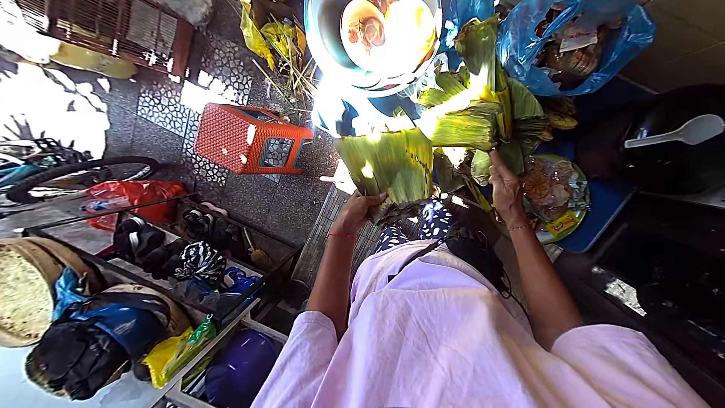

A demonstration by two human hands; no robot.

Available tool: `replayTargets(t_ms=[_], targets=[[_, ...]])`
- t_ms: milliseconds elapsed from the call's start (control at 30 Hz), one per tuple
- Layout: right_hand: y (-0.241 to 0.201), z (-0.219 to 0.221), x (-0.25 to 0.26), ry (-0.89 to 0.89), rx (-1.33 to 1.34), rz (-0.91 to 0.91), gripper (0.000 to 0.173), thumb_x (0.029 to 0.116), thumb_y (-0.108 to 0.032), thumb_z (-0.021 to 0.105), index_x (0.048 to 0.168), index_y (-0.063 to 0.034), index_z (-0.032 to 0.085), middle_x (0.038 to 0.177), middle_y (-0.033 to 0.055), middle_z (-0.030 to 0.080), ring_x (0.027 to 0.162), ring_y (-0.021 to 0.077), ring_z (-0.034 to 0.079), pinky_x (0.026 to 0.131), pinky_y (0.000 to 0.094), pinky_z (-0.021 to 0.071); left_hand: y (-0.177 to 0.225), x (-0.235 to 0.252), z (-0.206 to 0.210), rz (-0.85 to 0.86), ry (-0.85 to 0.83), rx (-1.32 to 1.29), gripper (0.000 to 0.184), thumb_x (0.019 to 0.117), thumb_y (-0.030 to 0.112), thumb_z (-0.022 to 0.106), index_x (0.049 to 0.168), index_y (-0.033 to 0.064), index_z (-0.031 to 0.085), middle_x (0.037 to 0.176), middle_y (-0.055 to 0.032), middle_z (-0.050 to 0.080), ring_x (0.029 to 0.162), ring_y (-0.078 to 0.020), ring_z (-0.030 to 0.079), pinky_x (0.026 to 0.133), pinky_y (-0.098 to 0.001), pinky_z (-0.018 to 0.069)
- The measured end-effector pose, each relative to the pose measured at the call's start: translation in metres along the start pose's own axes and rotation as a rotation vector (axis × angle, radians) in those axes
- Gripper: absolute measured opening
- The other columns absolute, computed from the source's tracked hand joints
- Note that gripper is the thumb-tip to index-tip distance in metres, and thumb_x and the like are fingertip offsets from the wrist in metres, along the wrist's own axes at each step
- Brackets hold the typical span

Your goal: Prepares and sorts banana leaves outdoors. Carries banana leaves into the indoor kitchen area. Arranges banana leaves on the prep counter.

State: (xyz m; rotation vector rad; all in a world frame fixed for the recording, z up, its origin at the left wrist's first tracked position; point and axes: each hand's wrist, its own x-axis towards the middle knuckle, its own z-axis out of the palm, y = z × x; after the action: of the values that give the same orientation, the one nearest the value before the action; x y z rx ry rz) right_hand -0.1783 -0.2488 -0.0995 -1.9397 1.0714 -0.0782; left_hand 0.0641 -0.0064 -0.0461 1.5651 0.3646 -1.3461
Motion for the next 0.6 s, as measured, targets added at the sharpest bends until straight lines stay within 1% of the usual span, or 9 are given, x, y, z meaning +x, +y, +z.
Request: replayTargets(t_ms=[100, 200, 300, 333, 367, 400, 467, 500, 600], targets=[[0.015, -0.028, 0.009, 0.073, 0.112, 0.172, 0.05, 0.1131, -0.033, 0.034, 0.16, -0.0161, 0.038, 0.108, 0.0232, 0.064, 0.084, 0.0318, 0.059, 0.079, 0.0512, 0.051, -0.004, -0.006, -0.015, -0.031, 0.014, 0.106, 0.022, 0.0976, -0.001, 0.059, 0.117, 0.009, 0.06, 0.091, -0.002, 0.071, 0.073, -0.0087, 0.068, 0.065, -0.0261, 0.0583], [0.041, -0.047, 0.023, 0.221, 0.221, 0.27, 0.05, 0.1129, -0.036, 0.032, 0.162, -0.0241, 0.035, 0.085, 0.0078, 0.055, 0.063, 0.014, 0.045, 0.06, 0.0321, 0.0433, -0.01, -0.008, -0.031, -0.032, 0.078, 0.066, 0.022, 0.0982, -0.002, 0.058, 0.117, 0.0085, 0.058, 0.091, -0.0026, 0.07, 0.072, -0.009, 0.068, 0.063, -0.0256, 0.058], [0.069, -0.058, 0.041, 0.277, 0.222, 0.333, 0.054, 0.1133, -0.039, 0.029, 0.164, -0.0191, 0.027, 0.083, 0.0024, 0.05, 0.059, 0.0086, 0.043, 0.054, 0.025, 0.0399, -0.015, -0.011, -0.039, -0.011, 0.152, 0.008, 0.021, 0.0995, -0.002, 0.056, 0.117, 0.0084, 0.057, 0.09, -0.0029, 0.07, 0.071, -0.0086, 0.068, 0.062, -0.0246, 0.0574], [0.074, -0.061, 0.046, 0.253, 0.122, 0.4, 0.059, 0.1118, -0.043, 0.033, 0.162, -0.0145, 0.029, 0.09, 0.0095, 0.057, 0.065, 0.0161, 0.05, 0.06, 0.0325, 0.0452, -0.016, -0.012, -0.039, -0.006, 0.172, -0.011, 0.02, 0.0997, -0.002, 0.056, 0.117, 0.0083, 0.057, 0.09, -0.0029, 0.071, 0.071, -0.0083, 0.068, 0.062, -0.0242, 0.0573], [0.078, -0.063, 0.05, 0.204, 0.018, 0.483, 0.065, 0.1084, -0.048, 0.043, 0.157, -0.0051, 0.035, 0.106, 0.0226, 0.063, 0.083, 0.0318, 0.06, 0.073, 0.0492, 0.0514, -0.018, -0.012, -0.039, -0.005, 0.188, -0.027, 0.02, 0.1, -0.001, 0.056, 0.118, 0.0084, 0.056, 0.091, -0.0028, 0.07, 0.072, -0.0083, 0.068, 0.062, -0.0241, 0.0574], [0.079, -0.062, 0.054, 0.145, -0.093, 0.562, 0.069, 0.1044, -0.048, 0.053, 0.147, 0.0057, 0.044, 0.121, 0.0326, 0.063, 0.106, 0.0463, 0.063, 0.09, 0.0631, 0.0501, -0.02, -0.012, -0.038, 0.0, 0.2, -0.045, 0.02, 0.1, -0.001, 0.056, 0.118, 0.0082, 0.056, 0.091, -0.003, 0.07, 0.072, -0.0086, 0.068, 0.063, -0.0243, 0.0576], [0.072, -0.054, 0.068, 0.04, -0.281, 0.637, 0.059, 0.1019, -0.037, 0.064, 0.126, 0.0166, 0.059, 0.132, 0.0391, 0.058, 0.129, 0.0532, 0.053, 0.108, 0.0671, 0.0391, -0.021, -0.012, -0.035, 0.003, 0.211, -0.066, 0.021, 0.1006, -0.001, 0.055, 0.119, 0.0075, 0.054, 0.091, -0.0038, 0.07, 0.073, -0.0092, 0.068, 0.064, -0.0246, 0.0576], [0.068, -0.047, 0.073, 0.016, -0.307, 0.615, 0.053, 0.1019, -0.033, 0.064, 0.122, 0.0163, 0.062, 0.13, 0.0385, 0.059, 0.129, 0.0522, 0.054, 0.109, 0.0656, 0.0385, -0.022, -0.012, -0.031, -0.003, 0.225, -0.075, 0.02, 0.1008, -0.001, 0.055, 0.119, 0.0069, 0.054, 0.09, -0.0043, 0.07, 0.072, -0.0095, 0.068, 0.063, -0.0246, 0.0574], [0.049, -0.008, 0.088, -0.024, -0.169, 0.438, 0.04, 0.103, -0.027, 0.061, 0.115, 0.01, 0.068, 0.112, 0.033, 0.068, 0.109, 0.0488, 0.065, 0.098, 0.0661, 0.0472, -0.029, -0.011, -0.026, -0.009, 0.247, -0.122, 0.021, 0.1008, -0.002, 0.054, 0.12, 0.0059, 0.054, 0.09, -0.0053, 0.07, 0.073, -0.0108, 0.069, 0.064, -0.0253, 0.0585]])
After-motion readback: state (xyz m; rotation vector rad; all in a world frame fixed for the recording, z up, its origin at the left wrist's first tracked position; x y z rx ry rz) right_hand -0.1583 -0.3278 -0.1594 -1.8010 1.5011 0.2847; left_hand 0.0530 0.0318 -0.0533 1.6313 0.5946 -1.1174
